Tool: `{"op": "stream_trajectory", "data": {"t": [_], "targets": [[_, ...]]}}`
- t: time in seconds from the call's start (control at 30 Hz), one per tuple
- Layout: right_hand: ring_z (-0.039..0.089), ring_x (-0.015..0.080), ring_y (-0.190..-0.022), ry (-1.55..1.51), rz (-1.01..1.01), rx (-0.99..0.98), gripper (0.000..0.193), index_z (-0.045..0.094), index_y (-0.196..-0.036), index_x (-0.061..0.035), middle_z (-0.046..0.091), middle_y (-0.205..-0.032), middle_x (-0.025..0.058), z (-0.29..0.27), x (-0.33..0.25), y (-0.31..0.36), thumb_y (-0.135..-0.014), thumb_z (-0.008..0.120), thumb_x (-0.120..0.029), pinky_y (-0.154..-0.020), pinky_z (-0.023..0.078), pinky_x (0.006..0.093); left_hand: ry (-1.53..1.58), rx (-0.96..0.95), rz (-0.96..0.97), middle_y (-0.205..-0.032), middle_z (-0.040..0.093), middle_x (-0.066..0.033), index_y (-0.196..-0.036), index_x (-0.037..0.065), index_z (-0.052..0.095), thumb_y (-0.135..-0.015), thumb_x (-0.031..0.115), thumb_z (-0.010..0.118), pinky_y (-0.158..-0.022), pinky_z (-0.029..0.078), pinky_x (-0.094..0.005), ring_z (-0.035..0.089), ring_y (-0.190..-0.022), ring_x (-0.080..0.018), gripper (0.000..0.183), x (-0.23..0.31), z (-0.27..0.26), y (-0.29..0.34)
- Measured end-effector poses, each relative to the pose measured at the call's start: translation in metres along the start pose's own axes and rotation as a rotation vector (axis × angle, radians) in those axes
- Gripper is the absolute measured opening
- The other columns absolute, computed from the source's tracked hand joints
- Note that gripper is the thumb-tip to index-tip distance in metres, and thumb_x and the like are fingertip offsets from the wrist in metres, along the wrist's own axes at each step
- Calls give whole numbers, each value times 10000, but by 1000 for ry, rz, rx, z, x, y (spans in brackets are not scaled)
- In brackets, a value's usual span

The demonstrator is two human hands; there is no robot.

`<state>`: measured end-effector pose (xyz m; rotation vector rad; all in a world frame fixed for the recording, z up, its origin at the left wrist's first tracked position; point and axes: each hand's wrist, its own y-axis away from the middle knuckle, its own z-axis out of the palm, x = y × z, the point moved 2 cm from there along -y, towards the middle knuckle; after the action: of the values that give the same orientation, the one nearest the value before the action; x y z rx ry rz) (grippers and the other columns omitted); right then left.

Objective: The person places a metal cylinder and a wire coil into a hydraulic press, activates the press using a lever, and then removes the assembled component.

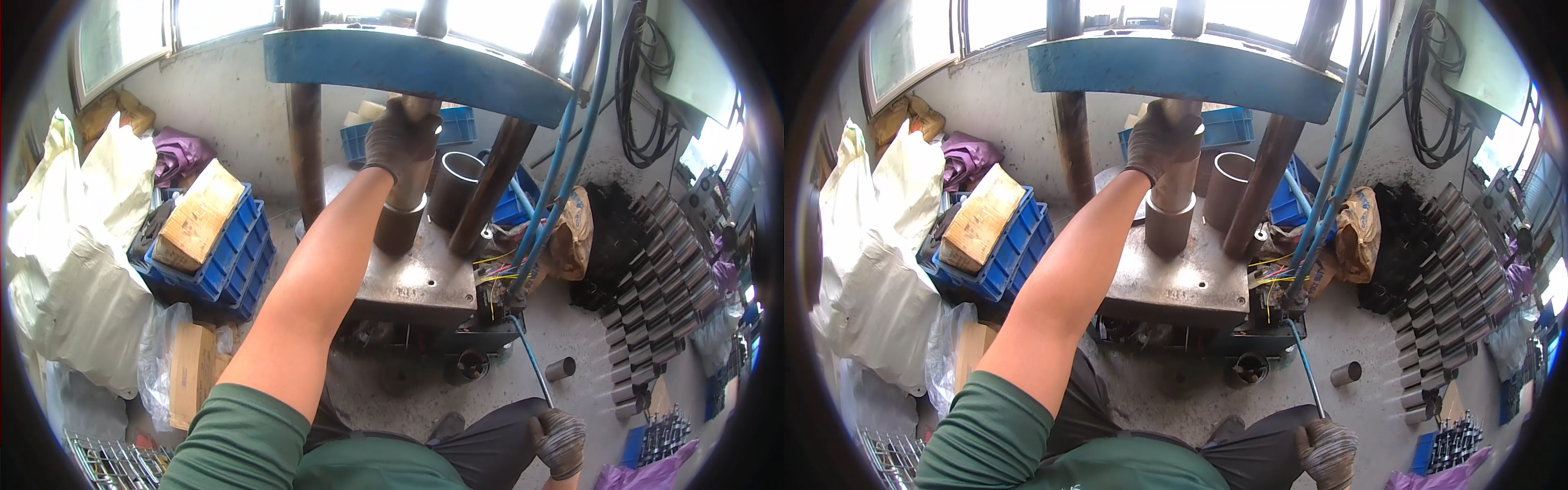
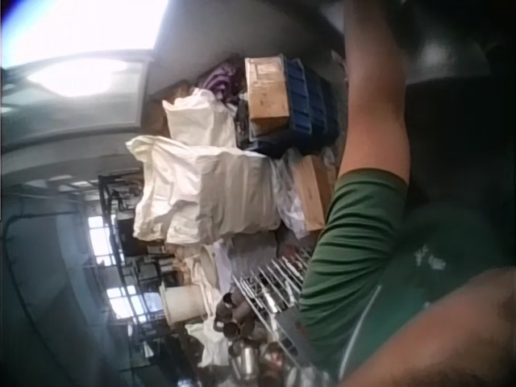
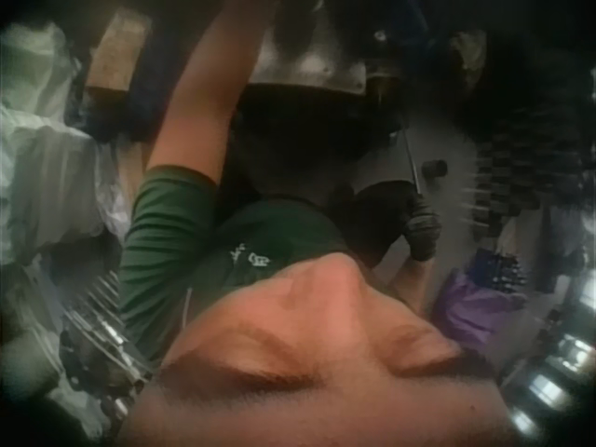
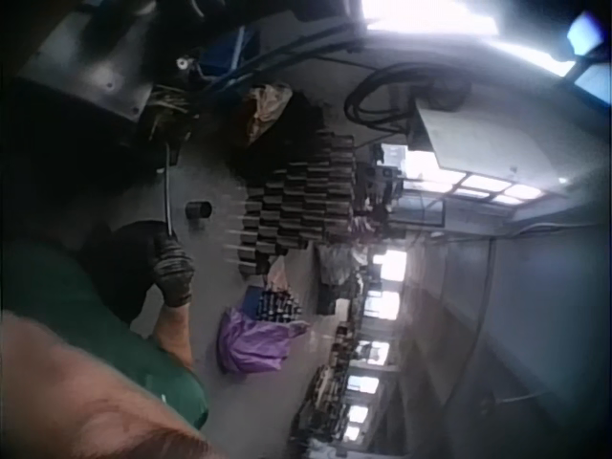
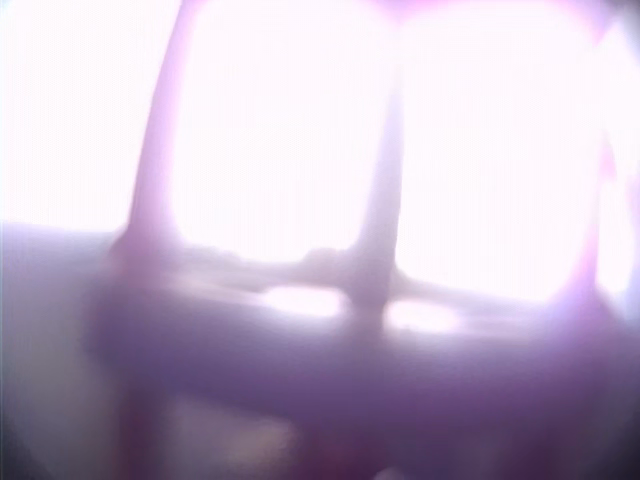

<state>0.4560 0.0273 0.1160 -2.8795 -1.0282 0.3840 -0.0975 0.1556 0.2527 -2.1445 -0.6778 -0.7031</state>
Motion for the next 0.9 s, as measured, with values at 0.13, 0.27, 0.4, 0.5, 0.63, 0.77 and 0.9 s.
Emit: {"op": "stream_trajectory", "data": {"t": [0.13,0.27,0.4,0.5,0.63,0.77,0.9], "targets": [[649,462,-728,-25,19,-21,254,677,-774,-23,638,-749,240,2,1,-2,-877,735,-248,-639,505,509,-66,30,81,-1201,717,-332,-1362,-37,535,-904,560,683,-1022,564,-492,716,-1154,-458,767,-32,22,-22],[657,469,-753,-28,49,-23,243,696,-806,-12,651,-782,257,0,-1,-1,-879,738,-240,-651,507,510,-96,54,138,-1214,713,-333,-1366,-34,534,-886,545,704,-1051,544,-497,703,-1183,-458,771,-38,37,-26],[659,468,-752,-48,81,-12,231,700,-815,-12,654,-788,258,1,1,1,-882,744,-228,-651,506,505,-49,58,93,-1225,710,-331,-1374,-36,524,-883,527,714,-1075,527,-494,693,-1209,-452,771,-30,31,-15],[664,462,-751,-68,87,-1,217,703,-827,-9,661,-789,253,2,1,1,-894,742,-212,-649,505,503,-66,36,53,-1222,712,-323,-1373,-35,509,-889,517,718,-1072,528,-493,697,-1201,-448,763,-25,22,-7],[664,457,-733,-95,77,30,224,706,-837,-4,662,-773,248,4,3,3,-918,741,-210,-640,506,485,27,9,-19,-1208,716,-310,-1362,-30,498,-886,507,739,-1064,532,-493,699,-1189,-446,758,-17,13,6],[661,454,-717,-127,106,37,241,694,-822,2,660,-761,249,3,0,2,-925,746,-210,-632,506,469,18,53,9,-1215,719,-293,-1357,-14,507,-875,500,753,-1052,540,-493,702,-1182,-439,747,-25,17,2],[660,452,-713,-110,100,46,248,683,-811,5,655,-758,252,2,-2,2,-926,745,-206,-628,502,471,91,44,6,-1212,722,-284,-1345,-3,522,-866,498,758,-1040,547,-494,707,-1176,-430,733,-30,22,9]]}}
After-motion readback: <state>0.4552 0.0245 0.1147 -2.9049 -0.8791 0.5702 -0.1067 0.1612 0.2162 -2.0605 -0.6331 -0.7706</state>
